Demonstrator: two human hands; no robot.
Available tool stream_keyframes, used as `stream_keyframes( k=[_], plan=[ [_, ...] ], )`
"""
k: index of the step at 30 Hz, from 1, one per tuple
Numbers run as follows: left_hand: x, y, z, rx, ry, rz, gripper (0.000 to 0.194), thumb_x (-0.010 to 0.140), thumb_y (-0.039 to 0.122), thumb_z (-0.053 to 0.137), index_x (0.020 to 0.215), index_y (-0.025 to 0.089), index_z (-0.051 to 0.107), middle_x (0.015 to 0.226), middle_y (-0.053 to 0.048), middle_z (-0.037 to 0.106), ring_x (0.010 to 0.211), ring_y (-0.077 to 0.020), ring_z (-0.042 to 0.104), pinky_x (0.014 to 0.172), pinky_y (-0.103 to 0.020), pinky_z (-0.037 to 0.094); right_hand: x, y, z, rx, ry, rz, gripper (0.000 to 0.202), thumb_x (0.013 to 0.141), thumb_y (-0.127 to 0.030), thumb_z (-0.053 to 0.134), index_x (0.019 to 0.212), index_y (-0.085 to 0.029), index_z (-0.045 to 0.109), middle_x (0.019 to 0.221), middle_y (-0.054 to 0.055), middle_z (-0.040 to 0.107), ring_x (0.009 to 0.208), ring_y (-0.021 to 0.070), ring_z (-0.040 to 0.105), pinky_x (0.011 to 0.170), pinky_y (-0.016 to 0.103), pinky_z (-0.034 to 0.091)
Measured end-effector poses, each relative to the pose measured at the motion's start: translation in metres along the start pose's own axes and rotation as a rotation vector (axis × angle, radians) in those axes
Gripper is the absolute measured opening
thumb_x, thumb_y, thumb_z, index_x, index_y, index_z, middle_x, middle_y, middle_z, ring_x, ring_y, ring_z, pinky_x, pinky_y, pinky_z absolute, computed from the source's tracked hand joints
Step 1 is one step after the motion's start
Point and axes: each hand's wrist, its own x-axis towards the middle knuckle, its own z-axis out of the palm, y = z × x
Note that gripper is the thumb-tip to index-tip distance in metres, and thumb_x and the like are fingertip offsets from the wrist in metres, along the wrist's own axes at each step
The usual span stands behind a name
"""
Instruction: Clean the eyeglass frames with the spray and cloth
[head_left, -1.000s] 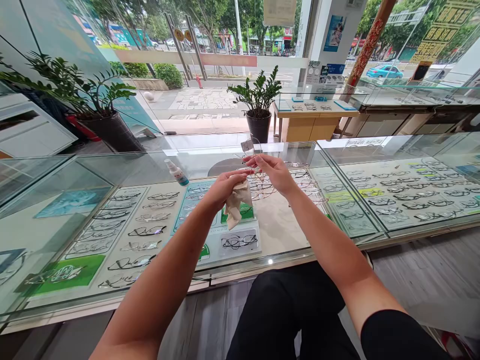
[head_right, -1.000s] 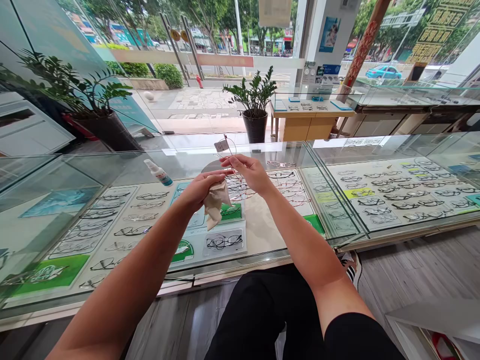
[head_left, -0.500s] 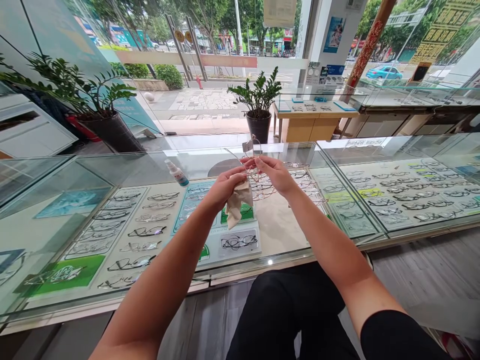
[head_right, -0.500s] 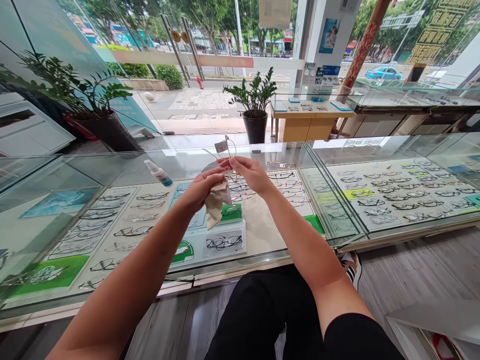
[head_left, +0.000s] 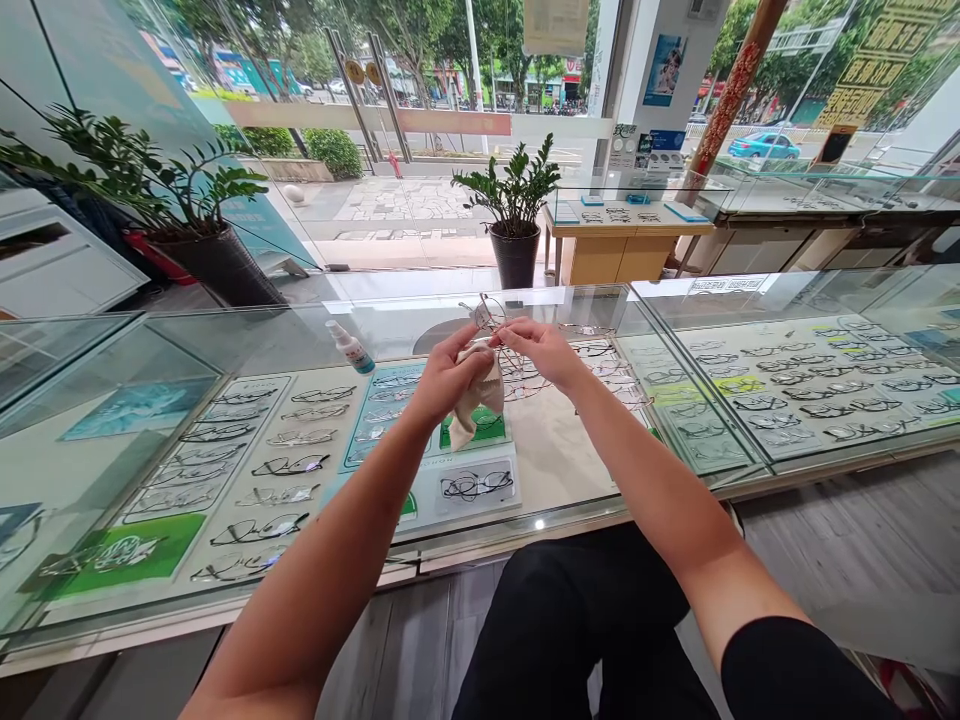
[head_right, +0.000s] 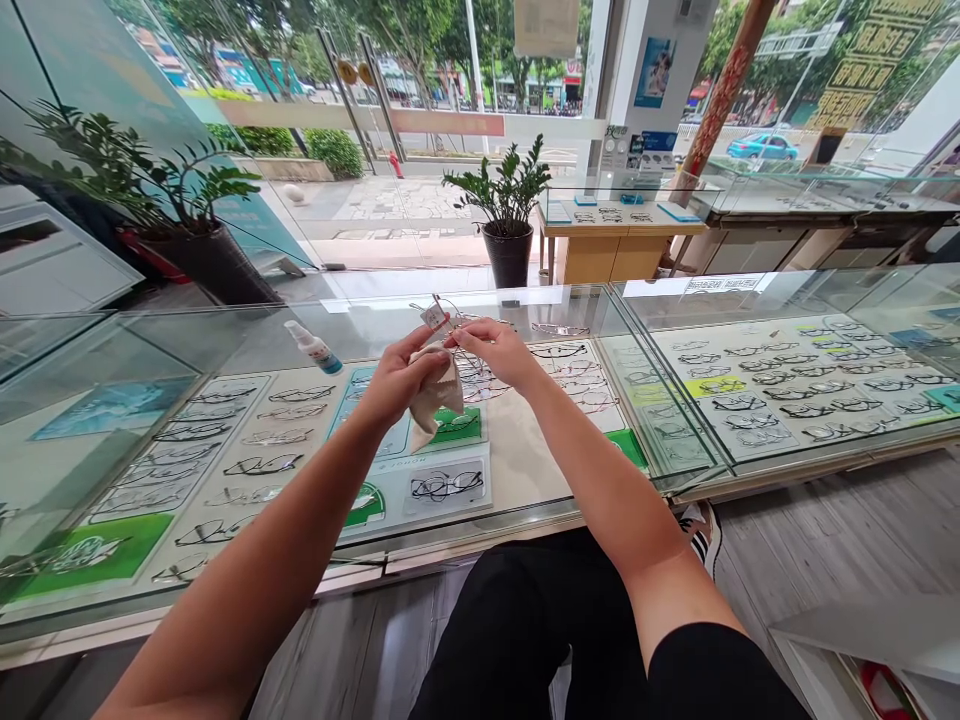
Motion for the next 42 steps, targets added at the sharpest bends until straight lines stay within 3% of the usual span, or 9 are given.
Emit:
stream_keyframes(
  k=[5, 12, 16, 19, 21, 27, 31, 34, 42],
  plan=[
    [0.002, 0.001, -0.002, -0.008, -0.053, 0.002, 0.075, 0.079, 0.045, 0.084, 0.149, 0.019, 0.074, 0.095, -0.005, 0.080, 0.079, -0.0191, 0.065, 0.072, -0.031, 0.053, -0.001, 0.000, 0.001, 0.061, -0.039, 0.034, 0.057, 0.082, -0.079, 0.086, 0.096, -0.024, 0.089, 0.107, 0.007, 0.086, 0.113, 0.0276, 0.075, 0.112, 0.047, 0.056],
    [0.011, -0.006, -0.021, 0.232, 0.520, 0.065, 0.039, 0.086, 0.031, 0.068, 0.123, 0.021, 0.073, 0.084, 0.000, 0.060, 0.069, -0.0168, 0.051, 0.067, -0.031, 0.045, 0.001, 0.005, -0.007, 0.078, 0.196, 0.042, 0.052, 0.078, -0.074, 0.091, 0.090, -0.024, 0.088, 0.099, 0.008, 0.086, 0.105, 0.0259, 0.076, 0.108, 0.045, 0.057],
    [0.014, -0.014, -0.025, 0.417, 0.653, 0.046, 0.051, 0.084, 0.027, 0.073, 0.134, 0.023, 0.061, 0.115, -0.009, 0.060, 0.103, -0.0268, 0.063, 0.100, -0.045, 0.054, 0.003, 0.007, -0.007, 0.109, 0.231, 0.045, 0.052, 0.073, -0.072, 0.095, 0.087, -0.024, 0.085, 0.094, 0.007, 0.084, 0.099, 0.0244, 0.076, 0.104, 0.044, 0.059],
    [0.011, -0.016, -0.017, 0.618, 0.632, 0.040, 0.059, 0.081, 0.025, 0.077, 0.137, 0.024, 0.059, 0.139, -0.016, 0.052, 0.140, -0.0408, 0.051, 0.122, -0.064, 0.041, 0.003, 0.005, -0.005, 0.152, 0.247, 0.056, 0.056, 0.066, -0.070, 0.101, 0.089, -0.023, 0.078, 0.093, 0.006, 0.083, 0.096, 0.0233, 0.076, 0.099, 0.042, 0.060],
    [0.006, -0.014, -0.011, 0.693, 0.572, 0.113, 0.055, 0.084, 0.025, 0.076, 0.136, 0.024, 0.060, 0.145, -0.017, 0.050, 0.147, -0.0443, 0.046, 0.126, -0.069, 0.035, 0.003, 0.003, -0.004, 0.167, 0.250, 0.062, 0.060, 0.064, -0.070, 0.102, 0.091, -0.023, 0.076, 0.094, 0.006, 0.083, 0.097, 0.0230, 0.076, 0.098, 0.040, 0.060],
    [-0.002, -0.007, -0.003, 0.634, 0.383, 0.457, 0.039, 0.092, 0.026, 0.070, 0.130, 0.023, 0.061, 0.131, -0.014, 0.066, 0.124, -0.0330, 0.063, 0.111, -0.053, 0.051, 0.001, -0.001, -0.002, 0.045, 0.195, 0.048, 0.054, 0.068, -0.066, 0.101, 0.089, -0.022, 0.078, 0.091, 0.006, 0.081, 0.089, 0.0218, 0.073, 0.091, 0.040, 0.059],
    [-0.002, -0.007, -0.004, 0.606, 0.396, 0.517, 0.065, 0.088, 0.025, 0.076, 0.149, 0.023, 0.054, 0.147, -0.017, 0.063, 0.128, -0.0344, 0.063, 0.104, -0.052, 0.054, -0.002, -0.003, -0.001, -0.026, 0.108, 0.020, 0.049, 0.076, -0.067, 0.094, 0.091, -0.022, 0.080, 0.093, 0.006, 0.081, 0.089, 0.0221, 0.071, 0.090, 0.041, 0.057],
    [-0.001, -0.006, -0.005, 0.650, 0.289, 0.553, 0.078, 0.089, 0.030, 0.081, 0.160, 0.025, 0.050, 0.157, -0.017, 0.062, 0.137, -0.0360, 0.060, 0.113, -0.053, 0.051, -0.004, -0.007, 0.000, -0.098, 0.052, 0.005, 0.046, 0.082, -0.066, 0.089, 0.090, -0.022, 0.080, 0.092, 0.005, 0.079, 0.088, 0.0213, 0.068, 0.088, 0.040, 0.055],
    [0.000, -0.006, -0.008, 0.740, 0.238, 0.556, 0.060, 0.097, 0.053, 0.082, 0.147, 0.022, 0.068, 0.132, -0.014, 0.078, 0.124, -0.0348, 0.068, 0.114, -0.053, 0.051, -0.006, -0.013, -0.003, -0.161, -0.019, 0.003, 0.029, 0.090, -0.050, 0.076, 0.083, -0.022, 0.074, 0.083, 0.000, 0.070, 0.079, 0.0176, 0.057, 0.081, 0.036, 0.047]
  ],
)
